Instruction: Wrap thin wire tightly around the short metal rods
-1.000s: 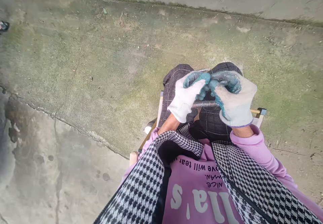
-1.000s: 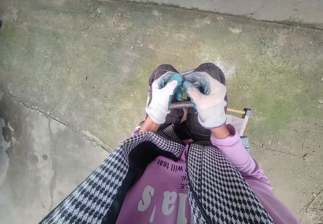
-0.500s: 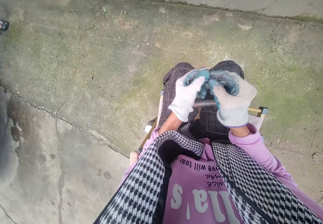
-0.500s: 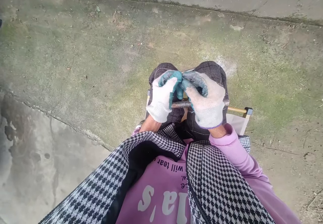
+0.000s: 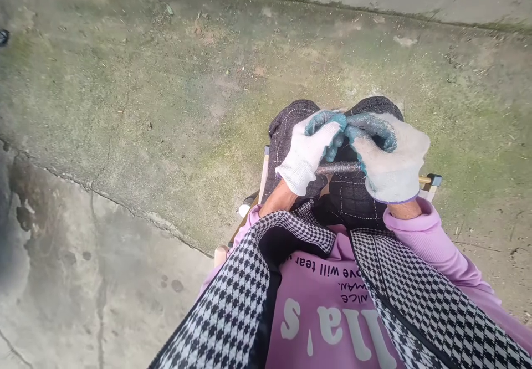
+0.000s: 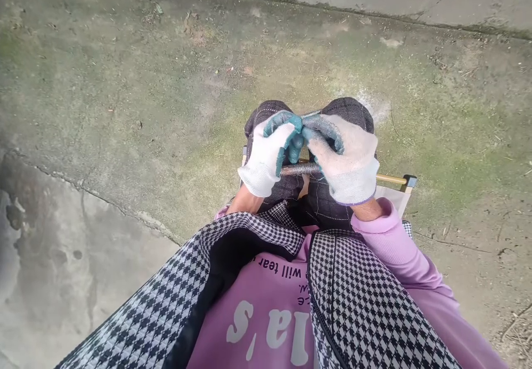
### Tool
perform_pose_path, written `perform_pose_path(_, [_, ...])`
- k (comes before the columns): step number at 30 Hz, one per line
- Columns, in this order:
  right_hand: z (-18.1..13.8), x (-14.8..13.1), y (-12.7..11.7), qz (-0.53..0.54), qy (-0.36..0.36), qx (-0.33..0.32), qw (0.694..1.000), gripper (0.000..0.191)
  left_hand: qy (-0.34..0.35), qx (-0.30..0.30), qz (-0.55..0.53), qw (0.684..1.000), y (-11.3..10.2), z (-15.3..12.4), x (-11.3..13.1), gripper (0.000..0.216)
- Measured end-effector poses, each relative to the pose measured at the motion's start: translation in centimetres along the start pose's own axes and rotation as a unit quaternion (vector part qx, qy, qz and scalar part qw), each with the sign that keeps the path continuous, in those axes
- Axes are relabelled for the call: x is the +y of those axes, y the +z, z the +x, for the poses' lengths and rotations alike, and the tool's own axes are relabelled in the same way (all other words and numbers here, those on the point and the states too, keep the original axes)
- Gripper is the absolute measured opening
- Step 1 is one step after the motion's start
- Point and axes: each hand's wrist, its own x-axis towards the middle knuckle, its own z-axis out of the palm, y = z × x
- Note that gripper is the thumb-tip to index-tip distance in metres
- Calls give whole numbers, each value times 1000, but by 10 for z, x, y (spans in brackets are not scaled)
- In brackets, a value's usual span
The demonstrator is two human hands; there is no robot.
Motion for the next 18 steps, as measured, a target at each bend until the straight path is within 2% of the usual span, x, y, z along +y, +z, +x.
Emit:
perform_pose_path(3, [4,0,-11,-51,-5,-35,998,14,-27,-25,8,999,-1,3,2,41])
perform_pose_path(7, [5,3,-15,-152,-61,-49,985,24,-56,-41,-11,998,-2,3,7,44])
perform_pose_path(9, [3,7,-14,-168,-80,-63,980,27,-61,-41,-19,997,-3,2,10,48])
perform_pose_path(13, [2,9,-14,-124,-57,-113,984,20,-60,-32,-19,998,-4,2,10,53])
perform_pose_path(18, [6,2,-17,11,13,-89,996,17,-33,-38,-8,999,-7,3,3,50])
